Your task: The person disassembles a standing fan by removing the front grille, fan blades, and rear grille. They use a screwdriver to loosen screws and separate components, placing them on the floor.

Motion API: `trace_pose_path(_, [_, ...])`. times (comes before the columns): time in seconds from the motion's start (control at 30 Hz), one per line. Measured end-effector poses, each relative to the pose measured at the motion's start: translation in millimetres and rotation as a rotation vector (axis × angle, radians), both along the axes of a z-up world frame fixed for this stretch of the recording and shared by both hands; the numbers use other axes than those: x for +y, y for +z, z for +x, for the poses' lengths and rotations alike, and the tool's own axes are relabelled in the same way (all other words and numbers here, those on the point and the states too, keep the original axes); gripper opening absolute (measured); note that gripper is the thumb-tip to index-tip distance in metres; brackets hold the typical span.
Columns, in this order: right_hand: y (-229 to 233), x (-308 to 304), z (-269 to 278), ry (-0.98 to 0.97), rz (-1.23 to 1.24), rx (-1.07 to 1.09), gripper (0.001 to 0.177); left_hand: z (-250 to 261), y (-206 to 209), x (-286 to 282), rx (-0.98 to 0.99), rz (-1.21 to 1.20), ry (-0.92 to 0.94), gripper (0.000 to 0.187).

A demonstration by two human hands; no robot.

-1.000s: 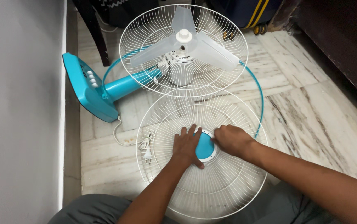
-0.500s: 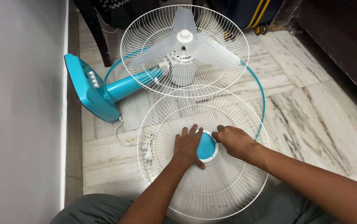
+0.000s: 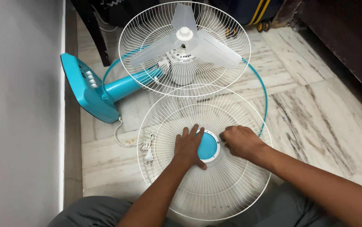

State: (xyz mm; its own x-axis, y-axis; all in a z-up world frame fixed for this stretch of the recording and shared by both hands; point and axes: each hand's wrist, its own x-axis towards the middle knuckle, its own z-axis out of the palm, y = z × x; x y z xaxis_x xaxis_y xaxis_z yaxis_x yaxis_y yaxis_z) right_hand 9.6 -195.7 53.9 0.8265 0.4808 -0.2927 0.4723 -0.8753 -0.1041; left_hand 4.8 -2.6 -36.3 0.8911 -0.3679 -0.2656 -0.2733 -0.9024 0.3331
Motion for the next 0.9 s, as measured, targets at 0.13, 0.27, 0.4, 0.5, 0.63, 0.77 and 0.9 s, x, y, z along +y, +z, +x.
trace_pose_path(0.13, [-1, 3, -2, 0.078, 0.046, -0.077, 0.036, 1, 0, -1, 0.006, 0.0, 0.005, 0.148])
trace_pose_path(0.27, [-6, 2, 0, 0.024, -0.098, 0.016, 0.026, 2, 0, -1, 0.014, 0.005, 0.009, 0.148])
trace_pose_path(0.4, [-14, -7, 2, 0.026, -0.241, 0.033, 0.021, 2, -1, -1, 0.016, 0.002, 0.01, 0.149])
trace_pose_path(0.5, [-22, -16, 0, -0.107, -0.35, 0.056, 0.033, 1, -3, 0, 0.007, -0.011, 0.012, 0.149])
trace_pose_path(0.63, [-36, -21, -3, -0.354, 0.074, 0.085, 0.039, 2, -4, 0, 0.007, -0.025, 0.008, 0.149])
trace_pose_path(0.77, [-58, -14, -16, -0.373, 0.45, -0.049, 0.026, 0, -4, 1, -0.001, -0.032, 0.009, 0.148])
trace_pose_path(0.9, [-79, -10, -28, -0.389, 0.579, -0.174, 0.026, 1, -3, 1, -0.005, -0.025, 0.003, 0.148])
